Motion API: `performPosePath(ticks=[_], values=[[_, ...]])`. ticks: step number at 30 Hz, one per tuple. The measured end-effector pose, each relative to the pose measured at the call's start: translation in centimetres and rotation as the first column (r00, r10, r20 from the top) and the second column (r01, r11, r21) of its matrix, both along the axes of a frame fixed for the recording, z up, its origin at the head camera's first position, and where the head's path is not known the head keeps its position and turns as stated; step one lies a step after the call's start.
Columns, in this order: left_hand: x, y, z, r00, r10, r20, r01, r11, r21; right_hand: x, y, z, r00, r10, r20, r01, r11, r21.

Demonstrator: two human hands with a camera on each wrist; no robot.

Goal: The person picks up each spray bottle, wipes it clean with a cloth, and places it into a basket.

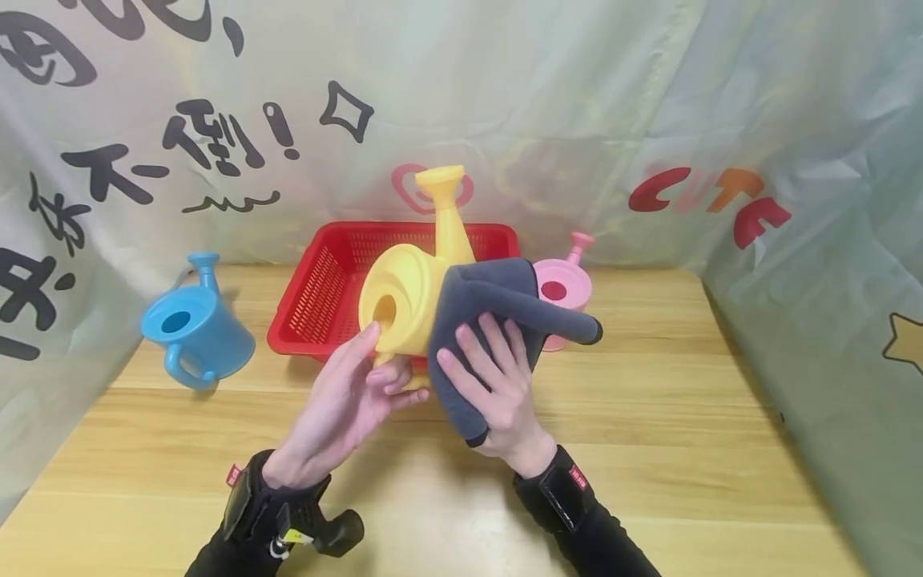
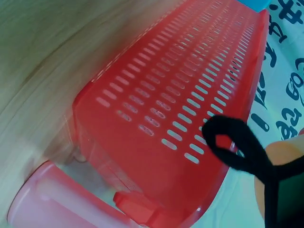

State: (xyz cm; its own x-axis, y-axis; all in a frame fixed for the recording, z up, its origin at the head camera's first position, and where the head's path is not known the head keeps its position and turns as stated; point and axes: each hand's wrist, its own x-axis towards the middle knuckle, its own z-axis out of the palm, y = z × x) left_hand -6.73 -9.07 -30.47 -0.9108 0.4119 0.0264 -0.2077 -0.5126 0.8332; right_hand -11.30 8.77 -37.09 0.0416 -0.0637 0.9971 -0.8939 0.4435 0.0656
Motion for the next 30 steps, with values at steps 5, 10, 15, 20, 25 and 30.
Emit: performPosePath(ticks=[5,10,15,20,25,30], values=[[0.0,-0.4,0.2,1.0,0.012,-0.023,-0.013,1.0,-0.018,0.3,0.1,0.4,0.99,0.068,0.121,-0.06,0.995,-0.074],[0.1,-0.3,0.2,1.0,0.014,-0.028,-0.015,1.0,-0.028,0.6,0.4,0.9,0.982,0.073,0.174,-0.057,0.994,-0.094],[0.0,0.4,-0.2,1.0,-0.004,-0.016,0.004,1.0,-0.003,1.3,-0.2,1.6,0.997,-0.026,0.07,0.027,0.999,-0.023],[0.1,0.9,-0.6,1.0,-0.004,-0.021,0.004,1.0,-0.003,1.5,-0.4,1.9,1.0,-0.017,0.003,0.017,1.0,0.023],[0.3,1.3,-0.8,1.0,-0.008,-0.007,0.007,1.0,-0.018,1.5,-0.5,2.0,0.999,-0.026,-0.046,0.029,0.998,0.059],[0.3,1.3,-0.9,0.999,-0.011,-0.032,0.01,1.0,-0.016,1.3,-0.5,1.9,0.999,-0.02,-0.048,0.021,1.0,0.021]])
